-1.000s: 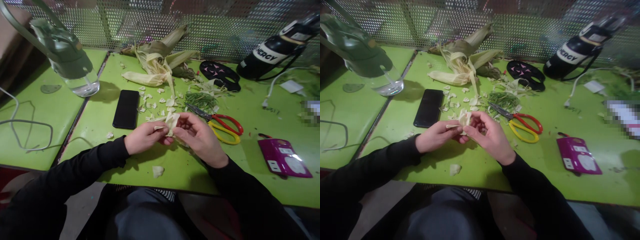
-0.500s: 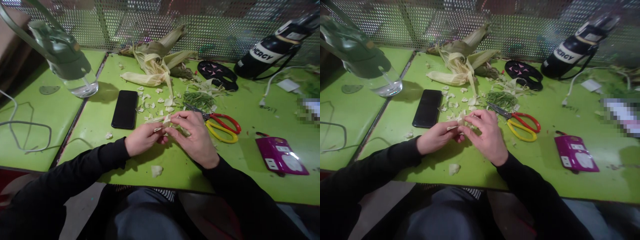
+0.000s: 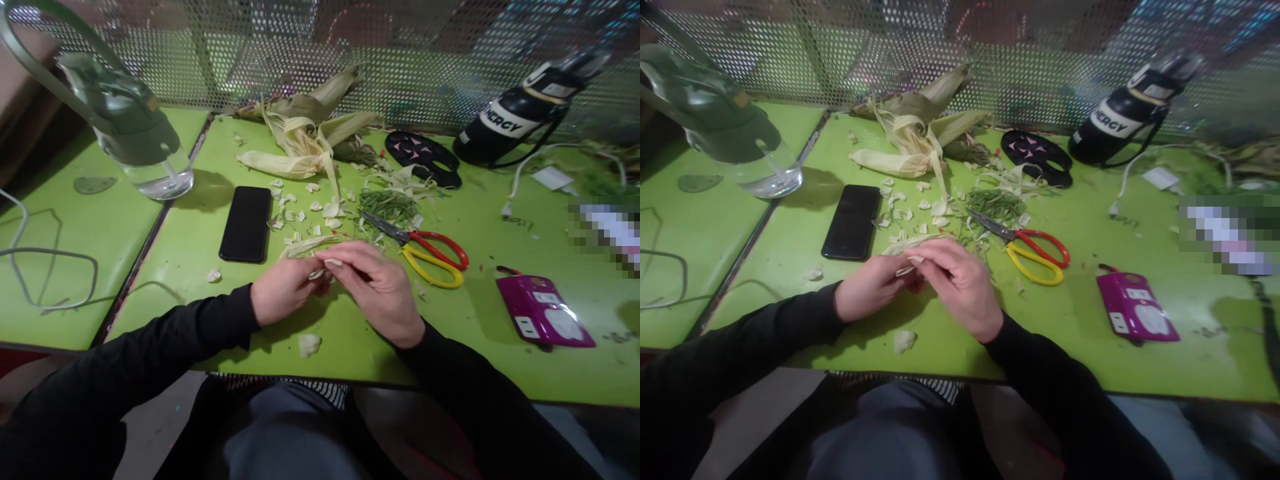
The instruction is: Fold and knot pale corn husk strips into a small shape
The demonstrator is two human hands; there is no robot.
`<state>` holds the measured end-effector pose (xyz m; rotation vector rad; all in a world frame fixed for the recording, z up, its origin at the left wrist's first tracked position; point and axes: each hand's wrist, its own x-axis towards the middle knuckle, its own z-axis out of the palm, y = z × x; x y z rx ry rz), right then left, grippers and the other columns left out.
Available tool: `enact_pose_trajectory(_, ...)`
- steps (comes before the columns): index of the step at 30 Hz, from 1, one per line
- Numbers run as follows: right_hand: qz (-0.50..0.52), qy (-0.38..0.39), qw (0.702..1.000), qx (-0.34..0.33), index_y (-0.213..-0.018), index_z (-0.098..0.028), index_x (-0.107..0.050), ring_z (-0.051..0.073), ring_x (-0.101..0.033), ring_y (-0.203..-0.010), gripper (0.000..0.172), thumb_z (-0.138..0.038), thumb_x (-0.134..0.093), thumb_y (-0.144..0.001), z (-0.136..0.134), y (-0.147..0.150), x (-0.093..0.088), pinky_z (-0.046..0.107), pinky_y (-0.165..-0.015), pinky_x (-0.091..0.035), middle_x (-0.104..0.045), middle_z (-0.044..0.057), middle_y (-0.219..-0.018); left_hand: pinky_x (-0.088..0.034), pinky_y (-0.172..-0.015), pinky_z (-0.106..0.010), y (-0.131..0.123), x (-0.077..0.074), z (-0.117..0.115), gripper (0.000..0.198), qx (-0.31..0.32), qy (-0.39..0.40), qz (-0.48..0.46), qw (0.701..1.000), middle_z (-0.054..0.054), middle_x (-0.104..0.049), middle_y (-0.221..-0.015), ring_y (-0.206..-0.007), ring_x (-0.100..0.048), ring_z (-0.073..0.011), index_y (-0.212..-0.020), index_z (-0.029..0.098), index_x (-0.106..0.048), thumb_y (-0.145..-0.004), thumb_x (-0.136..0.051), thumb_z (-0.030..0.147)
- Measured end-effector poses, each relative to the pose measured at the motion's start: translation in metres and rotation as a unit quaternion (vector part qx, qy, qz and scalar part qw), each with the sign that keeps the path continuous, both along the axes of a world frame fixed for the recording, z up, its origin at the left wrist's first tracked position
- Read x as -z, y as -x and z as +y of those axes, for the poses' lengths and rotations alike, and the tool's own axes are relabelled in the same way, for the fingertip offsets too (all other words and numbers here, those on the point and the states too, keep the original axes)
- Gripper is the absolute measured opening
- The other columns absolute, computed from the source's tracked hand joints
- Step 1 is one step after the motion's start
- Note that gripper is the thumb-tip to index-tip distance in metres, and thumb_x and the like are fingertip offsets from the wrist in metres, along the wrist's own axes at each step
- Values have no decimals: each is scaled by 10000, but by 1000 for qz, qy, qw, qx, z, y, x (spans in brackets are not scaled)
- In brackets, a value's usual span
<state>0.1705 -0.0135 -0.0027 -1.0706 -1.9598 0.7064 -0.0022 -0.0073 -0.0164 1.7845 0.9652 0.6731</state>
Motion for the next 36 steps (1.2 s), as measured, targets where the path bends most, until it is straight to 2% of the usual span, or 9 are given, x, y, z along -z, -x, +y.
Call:
enact_pose_trajectory(3,136,171,976,2,-982,-221,-652,108,-571,-600,179,-348,-530,-947,1,2,0,231,-518,-469,-622,-16,-727,-500,-698,-256,0,-1,2,200,4,100,-85,991,-23,-648,-737,-666,-605,-118,-847,161,-575,-950,-432,255)
enact_pose_trajectory(5,189,232,954,-5,-968,-217,-603,88,-527,-561,193,-381,-502,-957,0,2,0,205,-475,-428,-584,-28,-717,-508,-698,-251,0,-2,3,208,6,153,-114,982,-24,-635,-750,-679,-601,-112,-854,149,-573,-954,-437,271)
enact_pose_trajectory(11,103,264,958,-49,-1168,-239,-618,115,-556,-678,330,-388,-378,-997,0,-4,-5,253,-622,-481,-561,-5,-784,-497,-719,-255,1,1,5,208,-5,182,-92,979,-28,-640,-764,-669,-591,-101,-833,130,-590,-950,-471,253)
enact_pose_trajectory(14,44,244,967,-64,-1166,-220,-663,136,-603,-751,358,-353,-380,-990,3,-7,-12,289,-690,-510,-653,41,-946,-505,-730,-253,0,0,6,219,-11,218,-109,970,-27,-639,-764,-668,-596,-91,-800,117,-590,-951,-477,227)
enact_pose_trajectory(17,32,240,968,-61,-1149,-208,-645,127,-636,-695,273,-329,-496,-954,5,-6,-15,269,-643,-520,-693,19,-847,-511,-712,-228,-2,-4,8,191,-21,274,-145,951,-12,-633,-745,-649,-600,-70,-805,98,-597,-944,-484,162)
enact_pose_trajectory(21,38,209,977,-37,-979,-199,-627,118,-672,-682,119,-293,-597,-912,4,-4,-14,240,-623,-534,-699,3,-787,-515,-707,-217,-3,-7,10,165,-49,325,-188,925,2,-638,-713,-640,-610,-59,-822,91,-596,-938,-479,103)
enact_pose_trajectory(27,13,176,983,-45,-974,-200,-646,124,-690,-689,109,-274,-589,-919,2,-4,-11,250,-635,-554,-716,3,-803,-517,-713,-220,-3,-7,9,193,-50,351,-212,911,-6,-660,-689,-640,-624,-62,-795,97,-581,-949,-465,103)
enact_pose_trajectory(33,-82,-49,995,-31,-887,-199,-689,143,-664,-865,79,-159,-621,-889,7,-8,-8,273,-787,-535,-689,37,-910,-518,-692,-222,-4,-12,7,187,-78,354,-196,911,-7,-646,-660,-616,-628,-69,-810,89,-586,-946,-457,83)
enact_pose_trajectory(36,-118,-90,988,-43,-910,-188,-682,136,-656,-858,96,-120,-620,-885,10,-10,-8,259,-781,-527,-689,38,-903,-524,-711,-232,-3,-13,7,164,-81,357,-197,910,-19,-657,-678,-640,-643,-78,-840,81,-599,-935,-466,72)
